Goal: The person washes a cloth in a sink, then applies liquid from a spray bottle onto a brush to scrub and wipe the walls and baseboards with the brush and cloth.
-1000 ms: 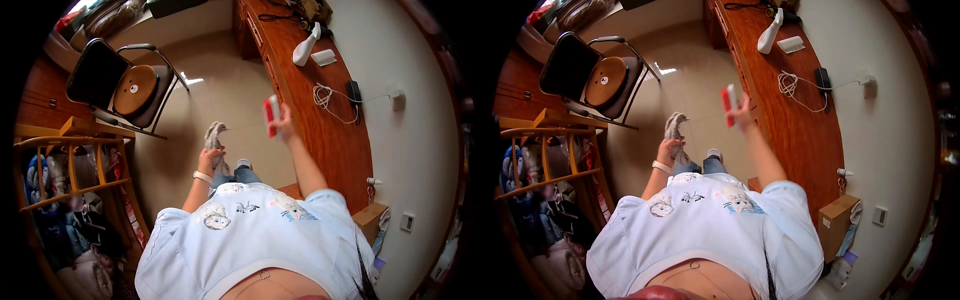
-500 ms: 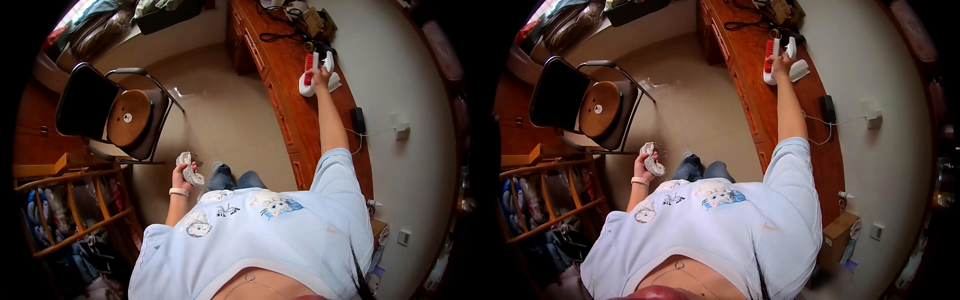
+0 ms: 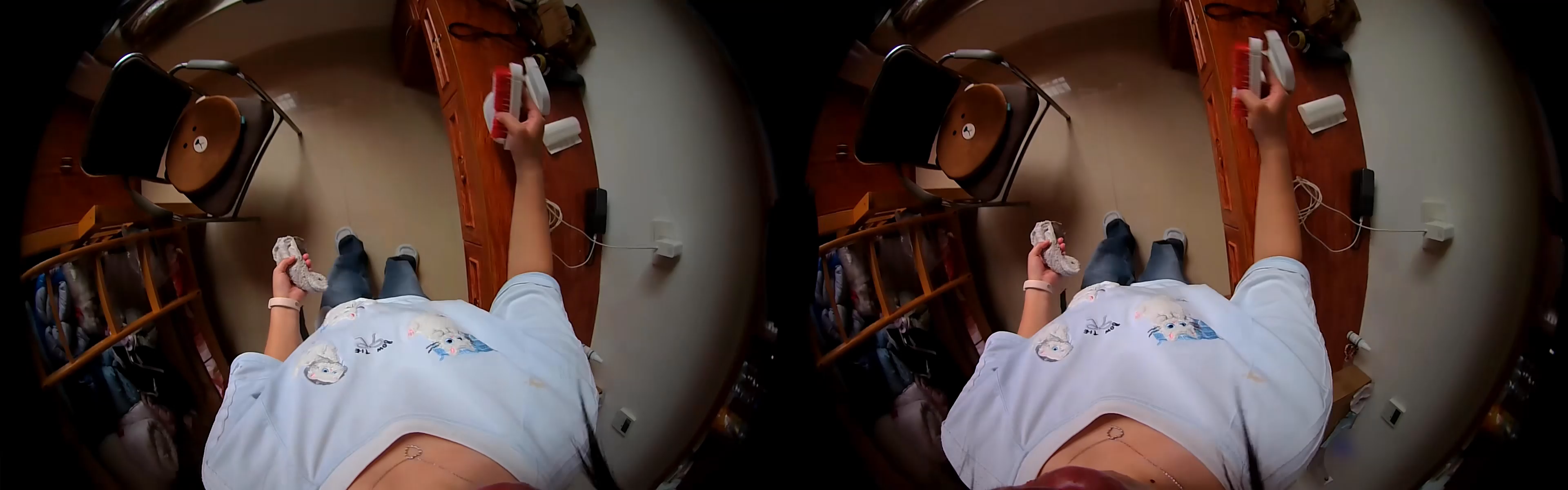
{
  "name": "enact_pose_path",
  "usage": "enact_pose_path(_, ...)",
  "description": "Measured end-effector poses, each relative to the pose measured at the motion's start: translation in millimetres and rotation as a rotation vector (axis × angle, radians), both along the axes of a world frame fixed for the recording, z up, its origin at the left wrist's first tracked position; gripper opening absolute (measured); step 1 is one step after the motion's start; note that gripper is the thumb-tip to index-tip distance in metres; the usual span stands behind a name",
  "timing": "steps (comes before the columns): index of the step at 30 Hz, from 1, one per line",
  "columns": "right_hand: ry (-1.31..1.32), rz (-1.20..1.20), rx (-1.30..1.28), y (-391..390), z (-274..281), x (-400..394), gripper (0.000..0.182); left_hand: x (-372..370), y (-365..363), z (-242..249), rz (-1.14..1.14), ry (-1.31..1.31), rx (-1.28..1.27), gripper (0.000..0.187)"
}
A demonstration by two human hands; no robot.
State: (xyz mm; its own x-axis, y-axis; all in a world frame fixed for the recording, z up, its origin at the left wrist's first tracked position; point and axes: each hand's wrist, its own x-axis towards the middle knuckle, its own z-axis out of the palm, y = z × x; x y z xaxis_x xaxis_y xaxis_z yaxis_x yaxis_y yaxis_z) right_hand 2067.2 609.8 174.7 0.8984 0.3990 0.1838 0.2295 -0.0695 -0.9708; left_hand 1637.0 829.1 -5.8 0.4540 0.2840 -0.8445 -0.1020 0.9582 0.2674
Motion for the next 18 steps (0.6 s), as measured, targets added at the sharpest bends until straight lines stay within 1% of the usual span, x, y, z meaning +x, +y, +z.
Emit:
enact_pose_path(1, -0.027, 0.038, 0.006, 6, -3, -10, 0.064, -2, -10, -7, 0.019, 0.038, -0.024, 0.027)
enact_pose_path(2, -0.016, 0.059, 0.008, 12, -6, -24, 0.066, -2, -21, -15, 0.003, 0.079, 0.010, 0.026)
enact_pose_path(3, -0.007, 0.079, 0.011, 19, -13, -36, 0.068, -3, -29, -30, 0.001, 0.074, -0.022, 0.024)
enact_pose_path(5, 0.053, 0.125, 0.022, 30, -50, -55, 0.068, 2, -44, -52, 0.050, 0.100, -0.067, 0.022)
enact_pose_path(6, 0.082, 0.125, -0.028, 35, -66, -64, 0.068, 5, -49, -62, 0.052, 0.094, -0.136, 0.021)
enact_pose_path(7, 0.195, 0.160, -0.053, 41, -77, -74, 0.067, 7, -53, -78, 0.035, 0.060, -0.140, 0.019)
enact_pose_path(8, 0.266, 0.200, -0.016, 48, -104, -82, 0.066, 13, -54, -92, 0.040, 0.071, -0.154, 0.019)
enact_pose_path(9, 0.325, 0.253, -0.046, 53, -130, -88, 0.066, 19, -57, -104, 0.042, 0.080, -0.171, 0.019)
enact_pose_path(10, 0.250, 0.279, -0.069, 57, -171, -91, 0.067, 19, -58, -128, 0.021, 0.082, -0.145, 0.019)
enact_pose_path(11, 0.287, 0.276, -0.044, 63, -208, -98, 0.068, 28, -56, -158, 0.008, 0.071, -0.122, 0.020)
enact_pose_path(12, 0.317, 0.279, -0.166, 69, -233, -105, 0.068, 35, -53, -175, -0.088, 0.090, -0.131, 0.022)
enact_pose_path(13, 0.498, 0.288, -0.195, 70, -249, -111, 0.067, 35, -60, -201, -0.148, 0.124, -0.077, 0.022)
enact_pose_path(14, 0.435, 0.270, -0.153, 67, -312, -118, 0.067, 45, -61, -230, -0.203, 0.140, -0.016, 0.022)
enact_pose_path(15, 0.319, 0.253, -0.233, 63, -353, -123, 0.068, 34, -64, -281, -0.262, 0.124, 0.010, 0.022)
enact_pose_path(16, 0.202, 0.227, -0.318, 59, -395, -128, 0.069, 55, -62, -308, -0.387, 0.222, 0.184, 0.022)
enact_pose_path(17, 0.088, 0.194, -0.402, 55, -437, -133, 0.070, 59, -62, -356, -0.419, 0.286, 0.338, 0.026)
enact_pose_path(18, 0.223, 0.236, -0.395, 48, -467, -131, 0.070, 63, -62, -405, -0.454, 0.365, 0.489, 0.032)
